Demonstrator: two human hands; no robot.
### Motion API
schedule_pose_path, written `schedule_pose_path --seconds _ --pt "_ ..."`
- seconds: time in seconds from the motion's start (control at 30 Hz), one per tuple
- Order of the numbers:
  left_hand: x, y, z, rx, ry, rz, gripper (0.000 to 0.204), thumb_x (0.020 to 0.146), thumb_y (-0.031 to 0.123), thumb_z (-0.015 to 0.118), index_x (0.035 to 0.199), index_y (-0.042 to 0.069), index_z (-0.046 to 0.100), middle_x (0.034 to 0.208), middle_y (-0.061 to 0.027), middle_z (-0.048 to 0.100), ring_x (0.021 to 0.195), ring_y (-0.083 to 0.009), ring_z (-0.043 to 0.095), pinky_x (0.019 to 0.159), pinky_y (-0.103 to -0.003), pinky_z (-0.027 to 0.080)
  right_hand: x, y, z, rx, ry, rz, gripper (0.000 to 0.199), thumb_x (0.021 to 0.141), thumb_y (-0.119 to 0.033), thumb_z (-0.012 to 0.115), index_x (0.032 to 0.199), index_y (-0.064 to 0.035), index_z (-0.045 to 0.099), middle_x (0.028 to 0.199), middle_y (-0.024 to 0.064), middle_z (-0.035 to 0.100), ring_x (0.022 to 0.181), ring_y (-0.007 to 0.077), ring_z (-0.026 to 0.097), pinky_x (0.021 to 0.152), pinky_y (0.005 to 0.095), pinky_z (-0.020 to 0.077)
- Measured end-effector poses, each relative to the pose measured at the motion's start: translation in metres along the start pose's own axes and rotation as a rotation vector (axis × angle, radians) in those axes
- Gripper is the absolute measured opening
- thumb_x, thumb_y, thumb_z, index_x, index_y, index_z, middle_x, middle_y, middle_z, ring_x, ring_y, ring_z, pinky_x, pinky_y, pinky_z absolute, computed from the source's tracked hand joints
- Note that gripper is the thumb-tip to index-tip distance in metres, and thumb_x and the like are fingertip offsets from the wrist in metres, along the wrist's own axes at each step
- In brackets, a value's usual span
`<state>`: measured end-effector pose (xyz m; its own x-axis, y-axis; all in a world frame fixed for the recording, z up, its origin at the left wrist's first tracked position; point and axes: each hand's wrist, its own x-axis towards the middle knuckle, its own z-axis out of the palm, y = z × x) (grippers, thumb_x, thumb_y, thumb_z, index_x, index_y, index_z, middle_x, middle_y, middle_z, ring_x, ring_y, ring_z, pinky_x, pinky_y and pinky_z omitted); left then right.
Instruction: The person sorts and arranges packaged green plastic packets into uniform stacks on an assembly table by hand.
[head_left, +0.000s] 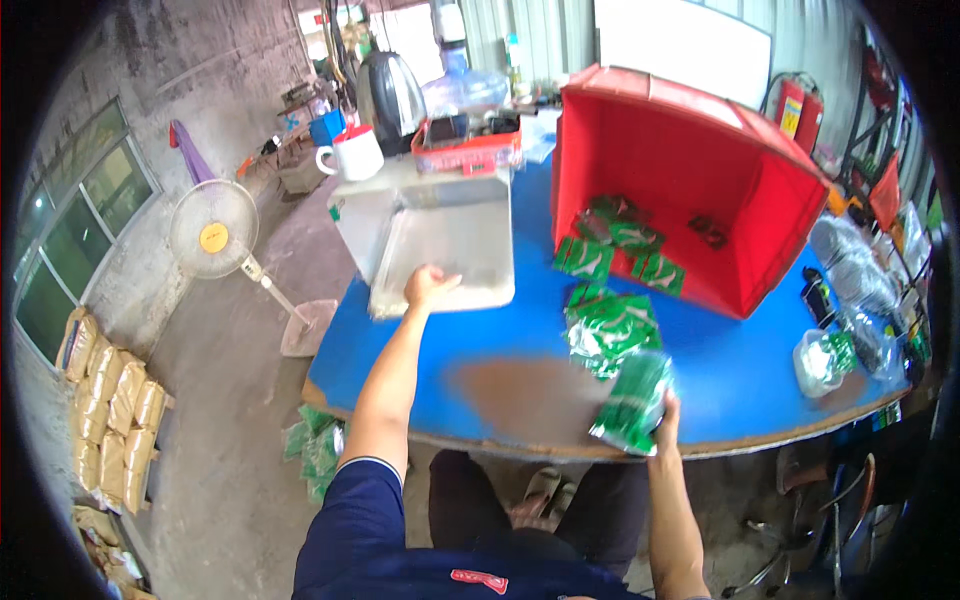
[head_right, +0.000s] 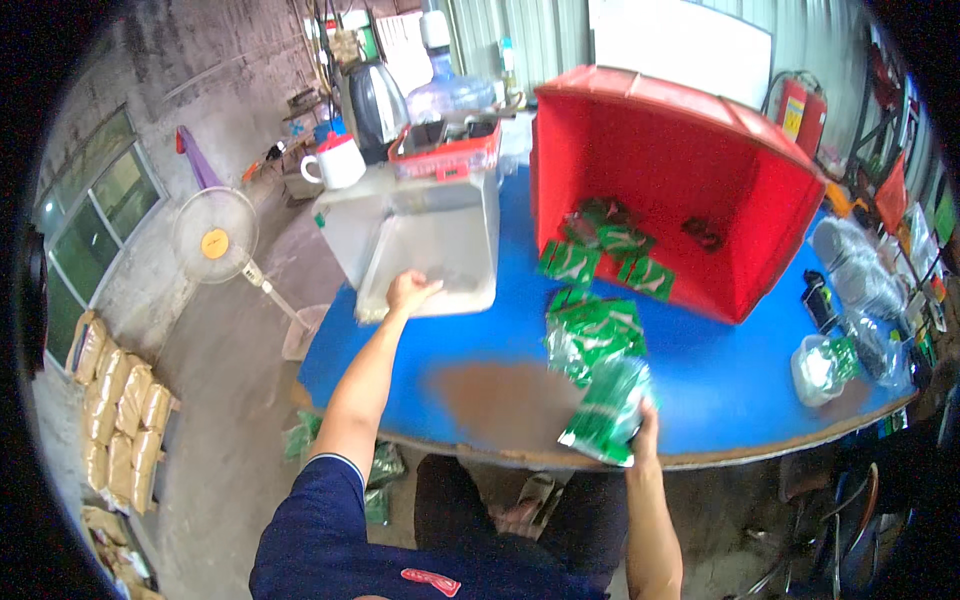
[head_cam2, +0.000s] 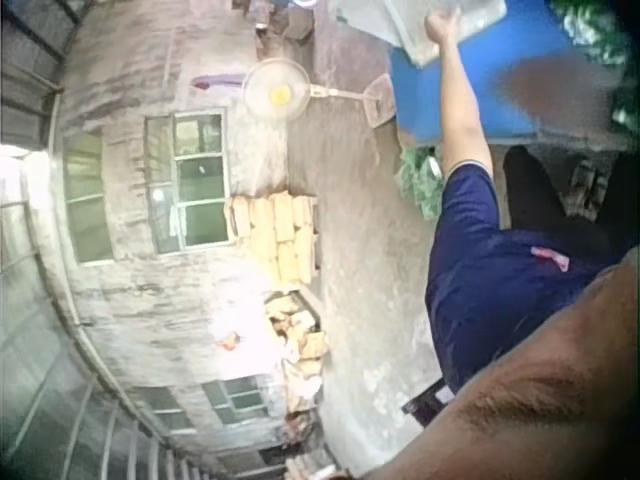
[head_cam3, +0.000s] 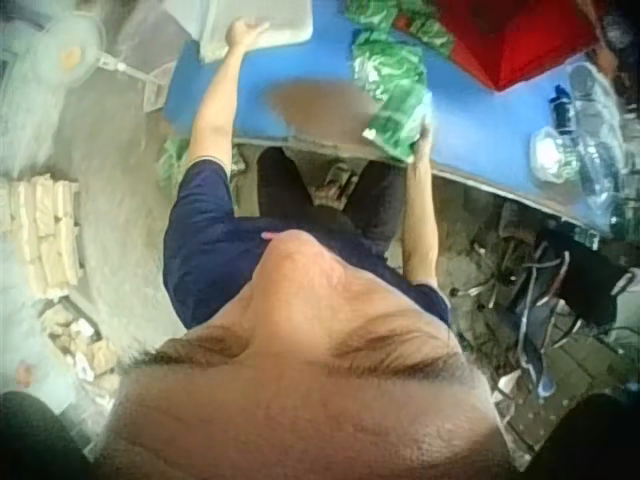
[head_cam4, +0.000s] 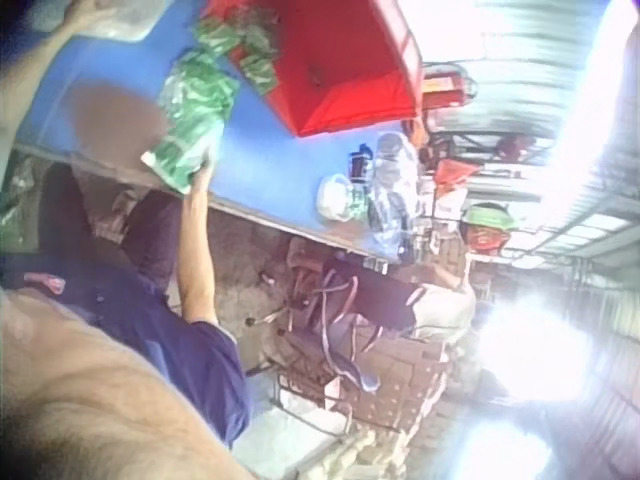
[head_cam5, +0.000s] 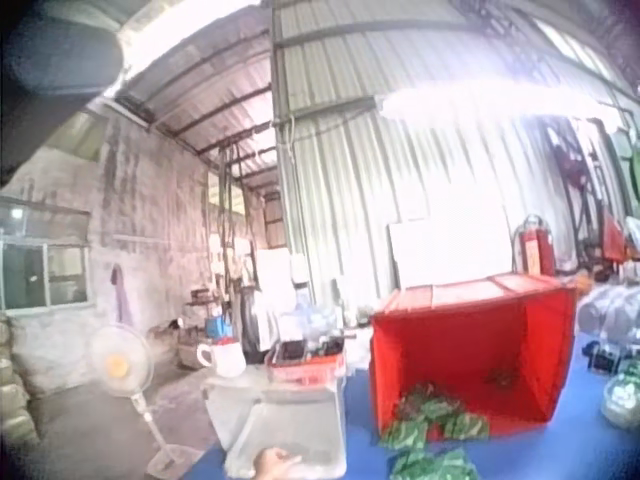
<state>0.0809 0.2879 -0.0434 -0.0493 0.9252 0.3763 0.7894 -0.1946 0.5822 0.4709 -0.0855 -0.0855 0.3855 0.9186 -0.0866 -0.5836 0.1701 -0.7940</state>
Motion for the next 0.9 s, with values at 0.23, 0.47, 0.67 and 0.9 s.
schedule_pose_path --seconds 0.23,0.47,0.67,0.9 --pt "0.021 0.0 0.005 -0.068 -0.109 -0.054 0.032 0.084 0.045 0.073 0.077 0.014 0.077 0.067 -0.0038 0.072 0.064 -0.0212 0.07 0.063 -0.038 0.053 0.002 -0.008 0.0 0.11 -0.013 0.116 0.072 0.084 -0.049 0.068 0.139 -0.0067 0.05 0.129 0.0113 0.061 0.116 0.0294 0.061 0.101 0.0477 0.05" --pt "0.021 0.002 -0.008 0.012 -0.024 -0.074 0.028 0.089 0.033 0.071 0.078 0.008 0.074 0.078 -0.0114 0.072 0.075 -0.0294 0.069 0.068 -0.042 0.051 0.007 0.003 0.003 0.246 -0.013 0.099 0.067 0.087 -0.045 0.068 0.139 -0.007 0.05 0.132 0.0111 0.06 0.117 0.0298 0.059 0.102 0.0475 0.0483" --pt "0.0 0.076 -0.073 0.096 0.49 0.515 0.022 0.092 0.024 0.069 0.083 0.006 0.061 0.081 -0.0127 0.064 0.076 -0.0357 0.063 0.067 -0.048 0.048 0.005 -0.002 0.002 0.216 0.016 0.089 0.062 0.092 -0.045 0.061 0.139 -0.0066 0.051 0.132 0.012 0.061 0.117 0.0294 0.06 0.101 0.0475 0.0482" --pt "-0.084 0.148 -0.162 -0.139 0.097 0.705 0.021 0.09 0.02 0.073 0.085 0.003 0.062 0.071 -0.0112 0.068 0.057 -0.0249 0.064 0.052 -0.037 0.047 0.002 -0.011 0.012 0.207 0.009 0.051 0.062 0.091 -0.042 0.064 0.139 -0.0058 0.05 0.129 0.0104 0.062 0.113 0.027 0.063 0.097 0.0449 0.052"
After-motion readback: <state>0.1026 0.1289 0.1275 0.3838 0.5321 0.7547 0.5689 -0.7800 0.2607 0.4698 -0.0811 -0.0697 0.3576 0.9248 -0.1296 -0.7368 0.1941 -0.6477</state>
